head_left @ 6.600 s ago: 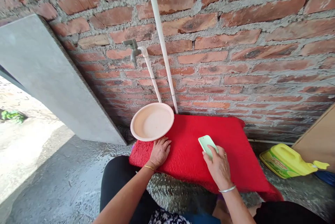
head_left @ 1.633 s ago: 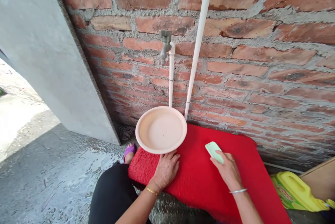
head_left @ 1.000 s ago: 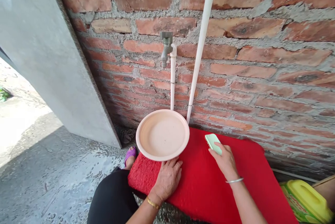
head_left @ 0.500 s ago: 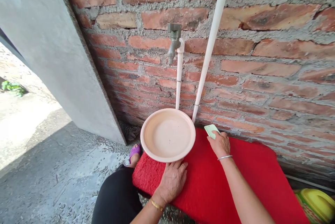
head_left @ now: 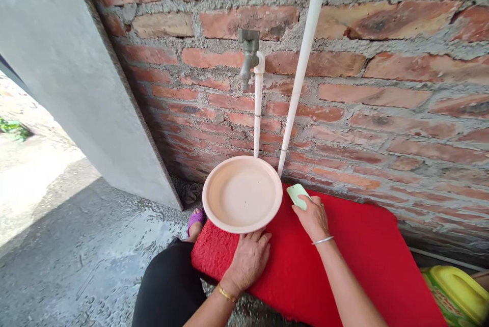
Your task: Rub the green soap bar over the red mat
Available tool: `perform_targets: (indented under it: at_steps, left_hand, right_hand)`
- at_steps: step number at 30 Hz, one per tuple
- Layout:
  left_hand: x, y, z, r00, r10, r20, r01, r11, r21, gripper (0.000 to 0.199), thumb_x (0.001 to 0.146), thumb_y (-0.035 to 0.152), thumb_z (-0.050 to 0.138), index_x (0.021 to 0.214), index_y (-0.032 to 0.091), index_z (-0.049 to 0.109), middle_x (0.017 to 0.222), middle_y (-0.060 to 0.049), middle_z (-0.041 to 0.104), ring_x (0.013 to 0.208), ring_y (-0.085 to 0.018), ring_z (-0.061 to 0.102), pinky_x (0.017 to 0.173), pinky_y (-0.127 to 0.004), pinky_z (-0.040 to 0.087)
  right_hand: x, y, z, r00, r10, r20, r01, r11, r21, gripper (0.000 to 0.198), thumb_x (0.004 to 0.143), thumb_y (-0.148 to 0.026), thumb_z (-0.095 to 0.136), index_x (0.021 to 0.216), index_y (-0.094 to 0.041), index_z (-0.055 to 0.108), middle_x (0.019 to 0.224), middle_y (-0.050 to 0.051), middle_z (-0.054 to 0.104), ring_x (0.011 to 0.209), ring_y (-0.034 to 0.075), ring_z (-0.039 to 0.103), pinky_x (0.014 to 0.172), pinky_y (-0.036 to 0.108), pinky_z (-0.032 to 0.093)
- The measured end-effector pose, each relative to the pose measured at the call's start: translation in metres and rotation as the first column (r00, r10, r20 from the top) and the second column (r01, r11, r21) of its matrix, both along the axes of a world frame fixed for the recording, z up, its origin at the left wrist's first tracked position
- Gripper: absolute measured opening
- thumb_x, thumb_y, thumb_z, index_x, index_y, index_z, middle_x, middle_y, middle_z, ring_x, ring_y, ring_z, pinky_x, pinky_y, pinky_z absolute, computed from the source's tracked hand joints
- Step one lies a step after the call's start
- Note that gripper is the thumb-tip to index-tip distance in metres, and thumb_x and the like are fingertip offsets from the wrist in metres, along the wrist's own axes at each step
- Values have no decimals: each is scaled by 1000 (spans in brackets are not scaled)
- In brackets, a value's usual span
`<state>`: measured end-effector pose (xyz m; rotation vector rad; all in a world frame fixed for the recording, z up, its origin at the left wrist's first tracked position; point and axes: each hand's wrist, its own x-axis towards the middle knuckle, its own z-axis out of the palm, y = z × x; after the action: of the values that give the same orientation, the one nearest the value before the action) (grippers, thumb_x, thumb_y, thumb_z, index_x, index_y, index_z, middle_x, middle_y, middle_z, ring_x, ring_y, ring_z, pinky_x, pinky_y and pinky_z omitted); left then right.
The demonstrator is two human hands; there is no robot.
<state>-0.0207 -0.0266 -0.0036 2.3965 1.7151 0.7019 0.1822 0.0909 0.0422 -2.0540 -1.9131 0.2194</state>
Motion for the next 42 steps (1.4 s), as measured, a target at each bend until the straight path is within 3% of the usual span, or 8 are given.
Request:
perform_targets:
  at_steps: [6, 12, 16, 19, 26, 33, 36, 42]
  left_hand:
    - [0, 0, -2, 1000, 1, -1, -1, 1000, 18, 33, 88, 15, 54, 118, 26, 61, 124, -7, 62, 118, -25, 56, 102, -48, 43]
    - [1, 0, -3, 1000, 4, -4, -4, 1000, 14, 33, 87, 15, 56, 119, 26, 60, 124, -6, 62, 116, -25, 57, 102, -48, 43]
    - [0, 0, -2, 1000, 9, -2, -8, 999, 37, 33, 87, 15, 56, 118, 26, 60, 125, -6, 62, 119, -25, 55, 103, -48, 42]
    - [0, 1, -4, 1000, -3, 3, 3, 999, 51, 32, 89, 16, 54, 118, 26, 61, 125, -6, 62, 119, -24, 55, 105, -48, 40]
    - [0, 1, -5, 1000, 3, 7, -3, 1000, 30, 32, 88, 16, 54, 118, 26, 61, 125, -6, 62, 118, -24, 55, 103, -48, 42]
    - [-2, 1, -4, 1000, -8, -8, 8, 998, 57, 31, 88, 16, 53, 117, 25, 62, 125, -7, 61, 118, -25, 55, 102, -47, 42]
    - [-3, 1, -5, 1000, -11, -29, 13, 998, 69, 32, 88, 14, 52, 116, 24, 62, 124, -7, 62, 118, -25, 56, 101, -47, 43]
    - [-3, 3, -9, 998, -16, -61, 22, 996, 89, 32, 88, 14, 51, 117, 24, 62, 124, -8, 63, 116, -26, 57, 100, -47, 44]
  right_hand:
    - [-21, -18, -12, 984, 163, -66, -164, 986, -16, 37, 80, -34, 62, 116, -29, 67, 98, 4, 53, 89, 18, 56, 83, 27, 43]
    - [0, -24, -3, 999, -2, 49, 2, 1000, 10, 38, 80, -35, 62, 117, -28, 68, 96, 6, 52, 85, 20, 55, 82, 32, 43]
    - [-18, -32, -8, 989, 92, -118, -97, 995, -38, 36, 82, -36, 59, 116, -28, 67, 96, 4, 52, 89, 19, 58, 83, 29, 45]
    - [-24, -36, -12, 979, 168, -116, -175, 984, -47, 37, 81, -33, 61, 117, -27, 66, 98, 4, 53, 94, 19, 58, 85, 29, 45]
    - [-1, -40, -3, 997, 35, 65, -35, 999, -2, 37, 80, -33, 62, 116, -29, 67, 98, 6, 53, 87, 21, 57, 80, 32, 44]
    - [-24, -60, -22, 969, 233, -85, -230, 972, 50, 35, 84, -35, 58, 117, -27, 66, 100, 6, 54, 94, 21, 57, 87, 32, 47]
    - [9, -61, -25, 982, 173, -74, -168, 983, 71, 37, 83, -36, 58, 118, -26, 67, 102, 7, 54, 96, 22, 57, 90, 35, 46]
    - [145, -79, -24, 966, -237, -107, 240, 971, 17, 54, 77, -53, 53, 119, -22, 67, 97, 8, 53, 96, 26, 57, 95, 39, 44]
